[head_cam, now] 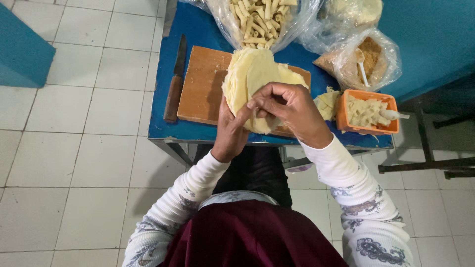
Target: The person holds a large round yellow cake and peels thin sheets off its surface by hand, one at a time. They stack the peeled sheets on a wooden board and drop torn scraps into an orange container beside the board.
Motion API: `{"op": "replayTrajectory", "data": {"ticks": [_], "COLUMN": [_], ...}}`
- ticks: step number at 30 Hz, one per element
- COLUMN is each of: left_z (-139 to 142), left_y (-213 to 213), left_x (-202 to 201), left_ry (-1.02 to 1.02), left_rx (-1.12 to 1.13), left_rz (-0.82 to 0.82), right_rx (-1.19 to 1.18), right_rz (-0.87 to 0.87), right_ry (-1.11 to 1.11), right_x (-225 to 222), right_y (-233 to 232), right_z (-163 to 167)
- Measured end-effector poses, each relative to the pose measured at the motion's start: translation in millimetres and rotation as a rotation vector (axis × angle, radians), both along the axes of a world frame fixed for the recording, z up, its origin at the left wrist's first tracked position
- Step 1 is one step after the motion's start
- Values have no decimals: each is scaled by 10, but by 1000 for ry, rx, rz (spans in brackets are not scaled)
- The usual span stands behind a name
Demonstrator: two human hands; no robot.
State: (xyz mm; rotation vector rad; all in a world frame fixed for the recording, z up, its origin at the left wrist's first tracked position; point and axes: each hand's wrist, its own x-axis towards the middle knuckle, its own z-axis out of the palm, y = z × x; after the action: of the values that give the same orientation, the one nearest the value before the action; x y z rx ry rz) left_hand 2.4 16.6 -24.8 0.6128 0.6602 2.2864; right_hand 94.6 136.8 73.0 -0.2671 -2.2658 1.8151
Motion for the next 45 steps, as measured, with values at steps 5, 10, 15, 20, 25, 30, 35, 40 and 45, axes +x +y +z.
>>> {"op": "replayTrajectory", "data": {"ticks": [5, 10, 15, 20, 25, 30, 35, 40, 45], "left_z": [-45, -69, -76, -77, -14, 30, 34, 30, 72], "left_y": [5, -5, -11, -37, 10, -67, -58, -124, -176], "left_x": [-1, 2, -9, -5, 11, 3, 22, 17, 50], "left_ry": [63, 31, -3, 296, 407, 248, 382, 379, 13], "left_rx": [-49, -34, -27, -175, -174, -195, -182, -229, -106], "left_rz": [38, 1, 24, 260, 347, 241, 304, 310, 108], "right_rx": [19, -28, -47, -234, -7, 359, 641, 155, 28], "right_rz": [-76, -80, -181, -218, -299, -327, -385, -262, -298], "right_ry": [22, 46, 72, 267, 280, 236, 286, 221, 298], "right_x": [-13, -8, 58, 6, -155, -153, -207, -202, -261], "right_y": [-58, 0, 110, 246, 133, -56, -135, 139, 397], "right_z": [-48, -147, -290, -360, -389, -311, -267, -310, -508]}}
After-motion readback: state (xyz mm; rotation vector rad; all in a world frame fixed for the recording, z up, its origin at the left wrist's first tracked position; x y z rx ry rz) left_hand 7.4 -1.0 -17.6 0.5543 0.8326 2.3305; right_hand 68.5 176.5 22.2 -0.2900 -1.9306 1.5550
